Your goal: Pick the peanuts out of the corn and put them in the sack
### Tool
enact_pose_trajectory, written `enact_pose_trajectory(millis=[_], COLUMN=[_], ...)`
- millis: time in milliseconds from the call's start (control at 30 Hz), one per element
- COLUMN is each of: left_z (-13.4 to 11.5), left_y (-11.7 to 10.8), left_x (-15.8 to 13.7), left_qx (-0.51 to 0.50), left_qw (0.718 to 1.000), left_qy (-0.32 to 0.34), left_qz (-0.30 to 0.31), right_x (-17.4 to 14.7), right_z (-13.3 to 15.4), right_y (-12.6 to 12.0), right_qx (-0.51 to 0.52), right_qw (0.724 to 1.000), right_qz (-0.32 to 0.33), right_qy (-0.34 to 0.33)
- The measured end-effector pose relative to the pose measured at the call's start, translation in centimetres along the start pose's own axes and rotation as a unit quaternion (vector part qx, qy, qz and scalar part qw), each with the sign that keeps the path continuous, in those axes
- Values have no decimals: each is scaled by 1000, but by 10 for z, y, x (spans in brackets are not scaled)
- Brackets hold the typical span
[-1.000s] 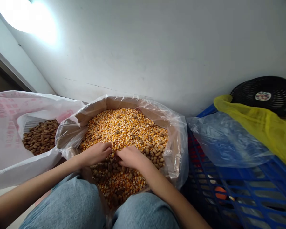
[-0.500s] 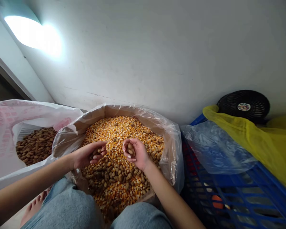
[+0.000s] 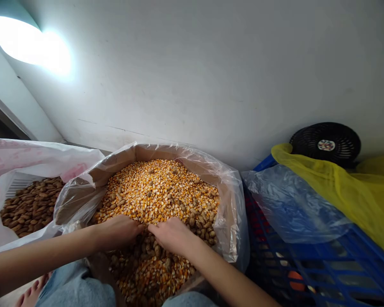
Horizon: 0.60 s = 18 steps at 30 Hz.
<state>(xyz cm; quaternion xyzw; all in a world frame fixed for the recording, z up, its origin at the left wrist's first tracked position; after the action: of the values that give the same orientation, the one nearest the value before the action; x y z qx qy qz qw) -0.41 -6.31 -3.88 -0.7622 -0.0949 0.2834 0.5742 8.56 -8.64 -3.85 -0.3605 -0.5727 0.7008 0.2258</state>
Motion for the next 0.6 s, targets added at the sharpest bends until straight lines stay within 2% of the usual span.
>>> enact_pose_trajectory(millis=[100,200,300,367,400,433,467,567,600], left_z=[-2,2,10,13,13,13,12,12,14], left_y=[3,3,1,-4,-7,-9,-11,-18,-22], left_x=[1,1,0,-2,-4,-6,-8,-11,-11], left_qx=[43,25,-75,-201,-285,-378,-475,-716,-766], left_qw=[999,999,995,978,956,921,873,683,630], left_qy=[15,-1,-32,-36,-35,-38,-46,-75,-73], left_qz=[29,44,49,50,61,79,99,121,109], right_x=[2,1,-2,-6,-8,-10,-12,-19,-21], right_z=[-5,-11,-22,-32,-37,-40,-43,-46,-46], right_y=[3,5,1,-5,-6,-7,-6,-1,1], right_qx=[-1,31,152,300,392,491,588,803,843], right_qw=[1000,999,983,941,902,849,782,555,492], right_qz=[-8,-7,-39,-86,-106,-122,-134,-149,-151], right_qy=[25,44,90,129,143,151,156,158,158])
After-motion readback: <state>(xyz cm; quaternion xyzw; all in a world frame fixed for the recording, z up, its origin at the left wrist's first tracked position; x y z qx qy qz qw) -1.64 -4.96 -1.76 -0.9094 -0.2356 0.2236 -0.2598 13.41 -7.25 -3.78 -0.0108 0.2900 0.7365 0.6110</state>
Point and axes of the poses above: each hand's wrist, its own x-axis towards the middle knuckle, its own y-axis out of the palm, z = x × y, the point moved 6 cm from there along x, towards the middle knuckle, and after that the axes turned 1 degree about x, right-handed, at the moved point
